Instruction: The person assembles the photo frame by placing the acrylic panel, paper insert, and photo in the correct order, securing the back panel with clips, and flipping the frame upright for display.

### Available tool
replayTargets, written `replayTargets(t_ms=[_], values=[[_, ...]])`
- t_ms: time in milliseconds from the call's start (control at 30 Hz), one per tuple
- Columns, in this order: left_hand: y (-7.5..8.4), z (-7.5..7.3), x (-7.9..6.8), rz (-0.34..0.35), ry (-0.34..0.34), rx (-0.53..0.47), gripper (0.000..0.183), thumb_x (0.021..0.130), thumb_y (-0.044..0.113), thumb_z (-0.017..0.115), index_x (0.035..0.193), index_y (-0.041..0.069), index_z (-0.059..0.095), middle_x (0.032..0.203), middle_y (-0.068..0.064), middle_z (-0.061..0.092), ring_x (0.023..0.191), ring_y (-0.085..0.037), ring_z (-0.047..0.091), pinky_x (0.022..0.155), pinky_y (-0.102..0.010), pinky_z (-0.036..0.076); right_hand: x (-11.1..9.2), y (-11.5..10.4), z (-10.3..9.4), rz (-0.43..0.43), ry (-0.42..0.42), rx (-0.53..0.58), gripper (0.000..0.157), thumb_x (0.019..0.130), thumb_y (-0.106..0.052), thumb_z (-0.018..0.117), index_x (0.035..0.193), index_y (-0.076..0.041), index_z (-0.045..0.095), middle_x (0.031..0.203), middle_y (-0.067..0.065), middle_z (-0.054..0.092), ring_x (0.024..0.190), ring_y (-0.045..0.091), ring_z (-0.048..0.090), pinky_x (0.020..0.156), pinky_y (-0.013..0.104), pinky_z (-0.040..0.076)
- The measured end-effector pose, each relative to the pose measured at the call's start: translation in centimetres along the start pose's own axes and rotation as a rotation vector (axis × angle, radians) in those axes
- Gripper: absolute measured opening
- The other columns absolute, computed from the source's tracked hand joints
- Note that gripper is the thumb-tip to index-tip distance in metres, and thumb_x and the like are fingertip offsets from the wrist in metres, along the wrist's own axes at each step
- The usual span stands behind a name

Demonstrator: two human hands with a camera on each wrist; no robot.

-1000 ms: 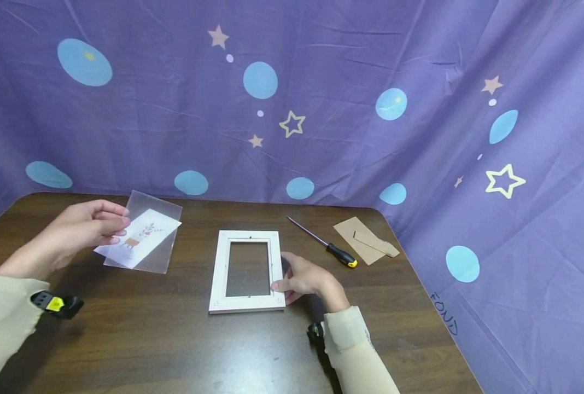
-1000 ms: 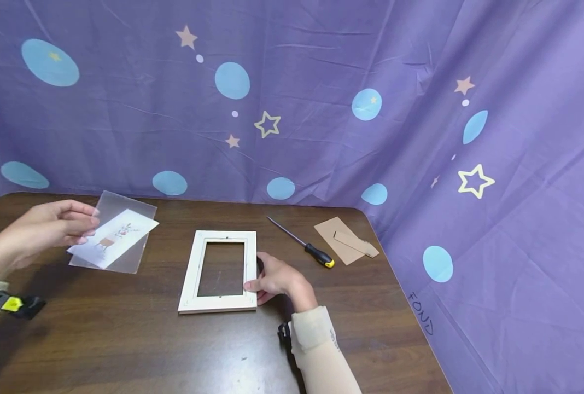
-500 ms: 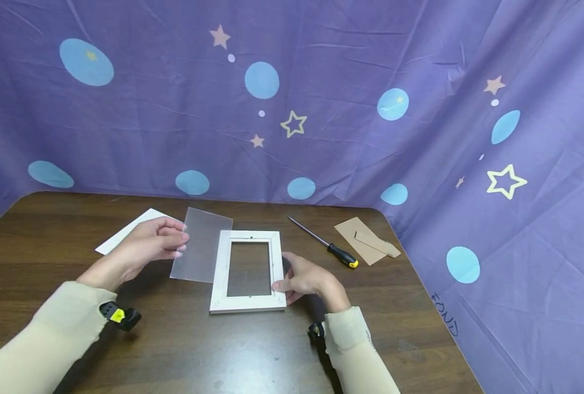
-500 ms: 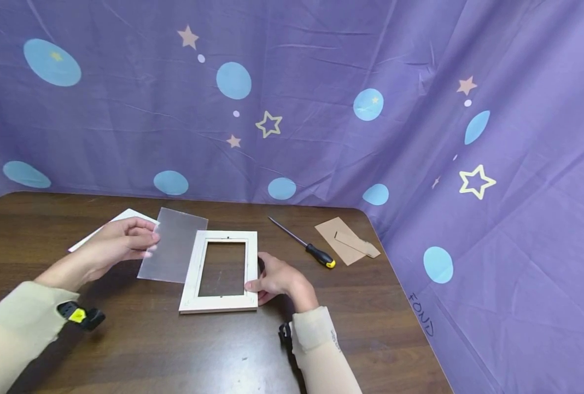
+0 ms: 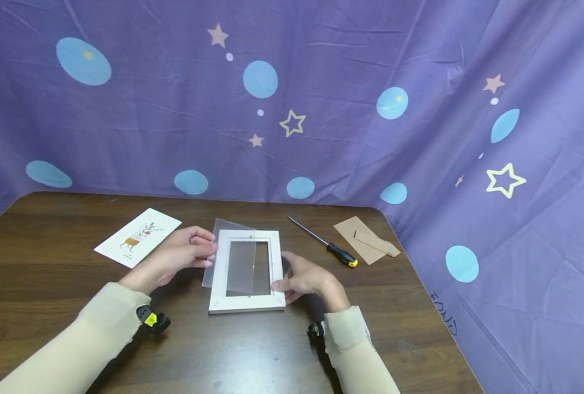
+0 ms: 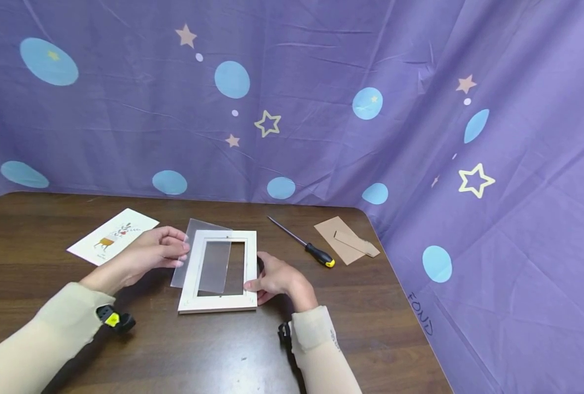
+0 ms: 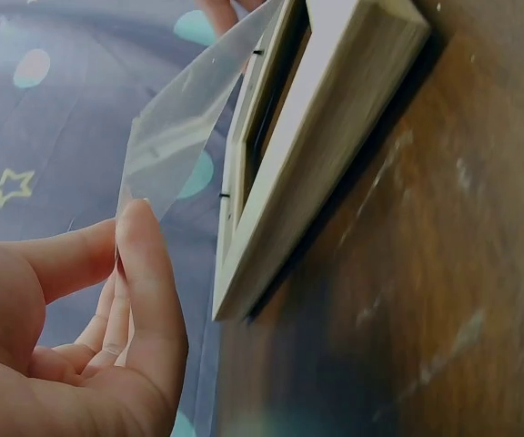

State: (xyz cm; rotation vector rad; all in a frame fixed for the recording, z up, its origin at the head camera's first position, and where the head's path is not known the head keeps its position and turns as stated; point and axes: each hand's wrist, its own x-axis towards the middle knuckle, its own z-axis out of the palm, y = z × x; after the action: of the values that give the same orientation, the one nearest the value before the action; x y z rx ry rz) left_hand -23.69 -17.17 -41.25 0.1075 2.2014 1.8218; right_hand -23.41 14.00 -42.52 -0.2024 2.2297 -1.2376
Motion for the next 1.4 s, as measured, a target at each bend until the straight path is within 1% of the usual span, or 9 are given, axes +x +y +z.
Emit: replayTargets(t_ms=[300, 533, 733, 967, 1067, 1167, 1267, 1400], values=[[-0.2, 1.8, 0.5, -0.027, 0.002, -0.022, 0.044, 0.103, 0.009, 0.069, 0.136, -0.013, 0.049, 0.104, -0.012, 0.068, 0.088, -0.013, 0.068, 0.078, -0.026, 0.065, 0.1, 0.0, 0.1, 0.003, 0.001, -0.003, 0.091, 0.096, -0.005, 0.079, 0.168, -0.005, 0.023, 0.101, 0.022, 0.063, 0.069, 0.027, 0.072, 0.065, 0.04, 0.067], [-0.3, 2.4, 0.7, -0.015, -0.02, -0.076, 0.04, 0.102, 0.005, 0.067, 0.133, -0.014, 0.049, 0.104, -0.016, 0.069, 0.085, -0.013, 0.07, 0.076, -0.025, 0.065, 0.1, -0.1, 0.0, 0.002, -0.001, 0.0, 0.091, 0.095, -0.005, 0.079, 0.167, -0.005, 0.023, 0.101, 0.022, 0.062, 0.069, 0.027, 0.072, 0.064, 0.04, 0.067], [-0.6, 3.0, 0.8, -0.026, -0.033, -0.074, 0.043, 0.102, 0.005, 0.068, 0.134, -0.015, 0.048, 0.106, -0.018, 0.07, 0.086, -0.015, 0.07, 0.078, -0.025, 0.065, 0.1, -0.1, 0.0, 0.0, -0.004, 0.003, 0.09, 0.095, -0.004, 0.079, 0.167, -0.006, 0.025, 0.101, 0.022, 0.062, 0.07, 0.027, 0.073, 0.064, 0.041, 0.067], [-0.9, 3.5, 1.0, -0.054, -0.019, -0.058, 0.045, 0.101, 0.005, 0.069, 0.135, -0.015, 0.047, 0.107, -0.019, 0.069, 0.083, -0.013, 0.071, 0.078, -0.027, 0.066, 0.0, 0.0, 0.0, -0.01, -0.008, -0.001, 0.089, 0.095, -0.004, 0.079, 0.166, -0.007, 0.026, 0.1, 0.022, 0.062, 0.07, 0.028, 0.073, 0.064, 0.041, 0.067], [-0.7, 3.6, 0.9, -0.062, -0.009, -0.027, 0.043, 0.101, 0.007, 0.07, 0.133, -0.014, 0.049, 0.106, -0.018, 0.07, 0.081, -0.013, 0.071, 0.078, -0.027, 0.066, 0.0, -0.1, 0.0, -0.006, -0.008, -0.001, 0.09, 0.095, -0.005, 0.079, 0.167, -0.006, 0.025, 0.1, 0.022, 0.062, 0.07, 0.028, 0.073, 0.065, 0.041, 0.067], [-0.7, 3.7, 0.8, -0.053, 0.011, 0.034, 0.045, 0.1, 0.009, 0.072, 0.133, -0.012, 0.05, 0.105, -0.018, 0.071, 0.079, -0.013, 0.072, 0.076, -0.028, 0.066, 0.0, -0.1, 0.0, -0.002, -0.006, -0.004, 0.09, 0.095, -0.006, 0.079, 0.167, -0.007, 0.026, 0.101, 0.022, 0.062, 0.07, 0.028, 0.073, 0.065, 0.041, 0.067], [-0.7, 3.9, 0.9, -0.029, 0.044, 0.134, 0.051, 0.098, 0.011, 0.075, 0.137, -0.01, 0.049, 0.103, -0.016, 0.073, 0.074, -0.013, 0.074, 0.072, -0.029, 0.066, 0.0, -0.1, 0.0, 0.002, -0.004, -0.008, 0.09, 0.095, -0.006, 0.079, 0.167, -0.007, 0.026, 0.101, 0.022, 0.062, 0.07, 0.028, 0.073, 0.065, 0.041, 0.067], [-0.7, 4.0, 1.0, 0.016, 0.078, 0.287, 0.063, 0.096, 0.013, 0.077, 0.147, -0.006, 0.046, 0.095, -0.012, 0.075, 0.067, -0.013, 0.073, 0.066, -0.03, 0.065, 0.0, -0.1, 0.0, 0.006, -0.001, -0.009, 0.09, 0.095, -0.006, 0.079, 0.167, -0.007, 0.025, 0.102, 0.022, 0.062, 0.071, 0.028, 0.073, 0.065, 0.041, 0.067]])
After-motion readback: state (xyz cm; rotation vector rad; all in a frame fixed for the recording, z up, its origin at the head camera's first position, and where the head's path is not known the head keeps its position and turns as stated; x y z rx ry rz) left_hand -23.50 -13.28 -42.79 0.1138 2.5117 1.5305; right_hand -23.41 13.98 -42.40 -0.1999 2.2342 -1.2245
